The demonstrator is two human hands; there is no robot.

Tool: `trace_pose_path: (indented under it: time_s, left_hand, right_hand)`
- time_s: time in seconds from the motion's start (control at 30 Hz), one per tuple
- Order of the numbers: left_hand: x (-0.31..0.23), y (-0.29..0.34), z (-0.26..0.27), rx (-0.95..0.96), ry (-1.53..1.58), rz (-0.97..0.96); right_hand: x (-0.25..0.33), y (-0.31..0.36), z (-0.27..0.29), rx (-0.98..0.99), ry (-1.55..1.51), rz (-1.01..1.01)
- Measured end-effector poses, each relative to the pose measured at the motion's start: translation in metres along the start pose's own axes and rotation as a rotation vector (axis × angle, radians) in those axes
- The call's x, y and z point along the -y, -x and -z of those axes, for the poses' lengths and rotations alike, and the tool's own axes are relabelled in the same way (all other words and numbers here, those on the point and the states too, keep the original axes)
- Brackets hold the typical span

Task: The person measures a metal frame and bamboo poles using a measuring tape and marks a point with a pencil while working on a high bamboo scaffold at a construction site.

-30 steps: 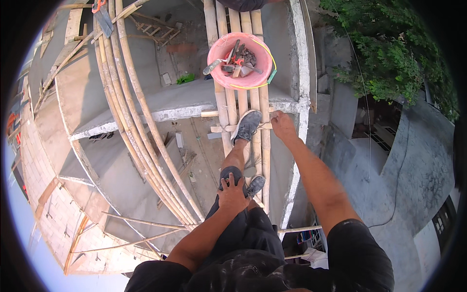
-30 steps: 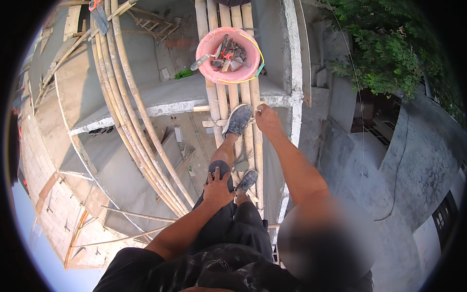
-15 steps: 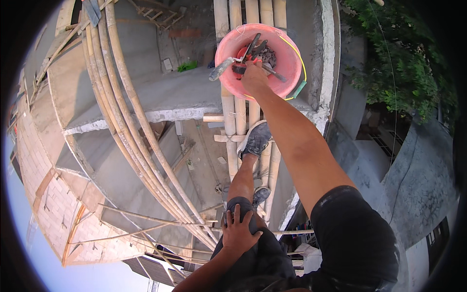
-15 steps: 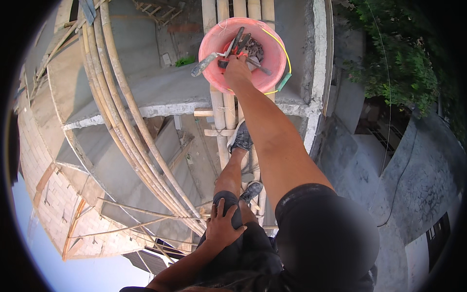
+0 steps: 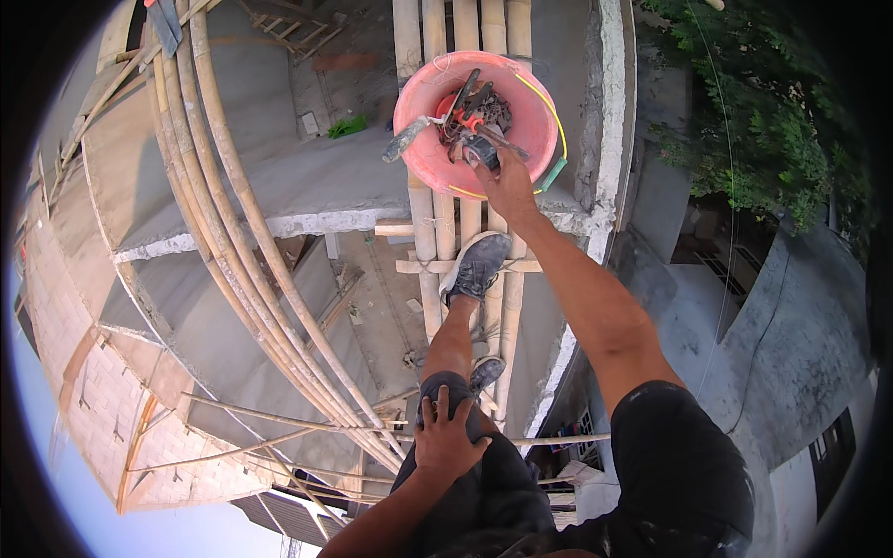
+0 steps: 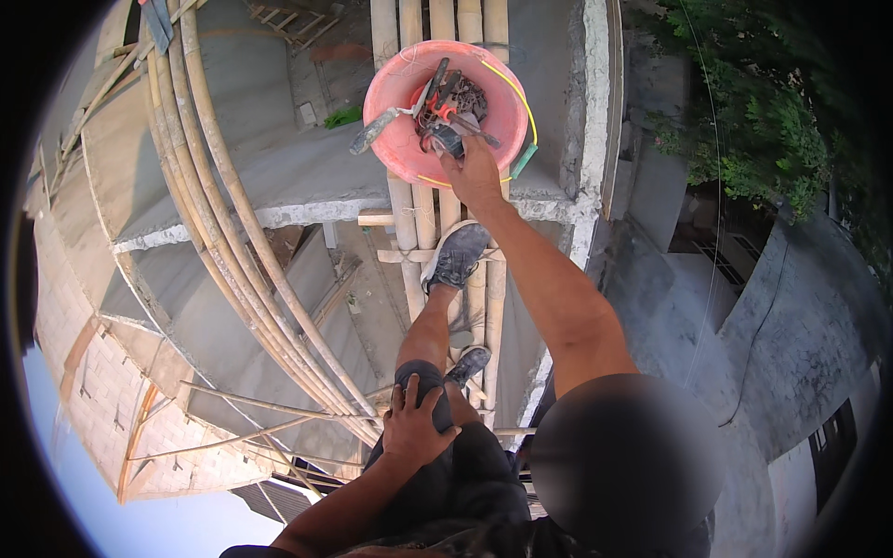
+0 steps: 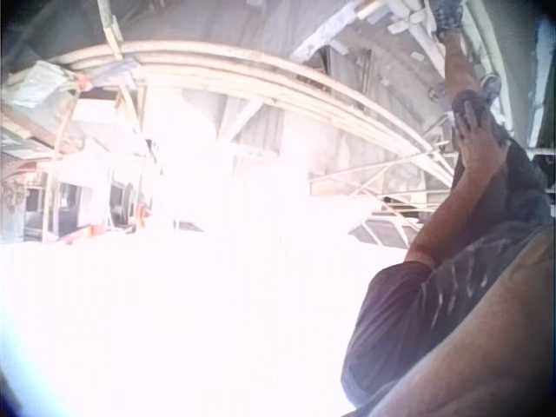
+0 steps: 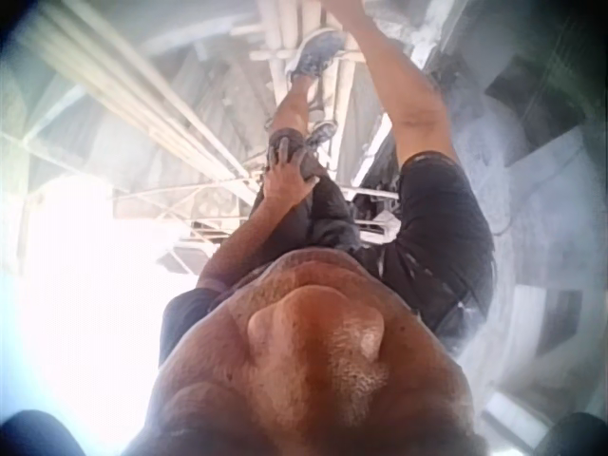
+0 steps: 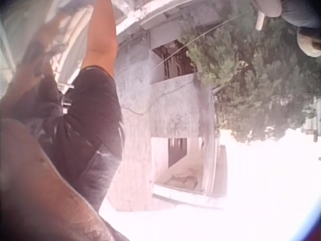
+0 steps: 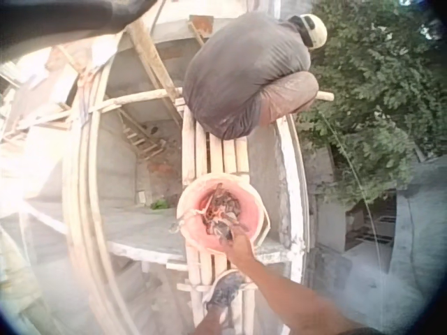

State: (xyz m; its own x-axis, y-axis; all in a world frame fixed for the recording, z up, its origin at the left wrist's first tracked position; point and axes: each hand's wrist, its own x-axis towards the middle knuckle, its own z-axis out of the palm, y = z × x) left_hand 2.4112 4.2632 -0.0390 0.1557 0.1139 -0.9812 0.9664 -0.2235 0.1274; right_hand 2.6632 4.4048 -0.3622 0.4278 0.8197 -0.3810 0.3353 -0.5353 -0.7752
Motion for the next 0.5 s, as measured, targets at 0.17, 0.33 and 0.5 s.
trace_pose_path:
  time_s: [0.17, 0.33, 0.5]
  left_hand:
    - [-0.009, 0.0, 0.004, -0.004, -0.078, 0.003]
    - [-0.018, 0.007, 0.0, -0.037, -0.147, -0.012]
    - [-0.03, 0.01, -0.001, -0.053, -0.24, -0.019]
  right_hand:
    - [0.016, 0.077, 0.058, 0.035, -0.851, -0.47]
    - [0.046, 0.142, 0.113, 0.043, -1.126, -0.626]
    - [0.048, 0.202, 0.146, 0.062, -1.142, -0.744]
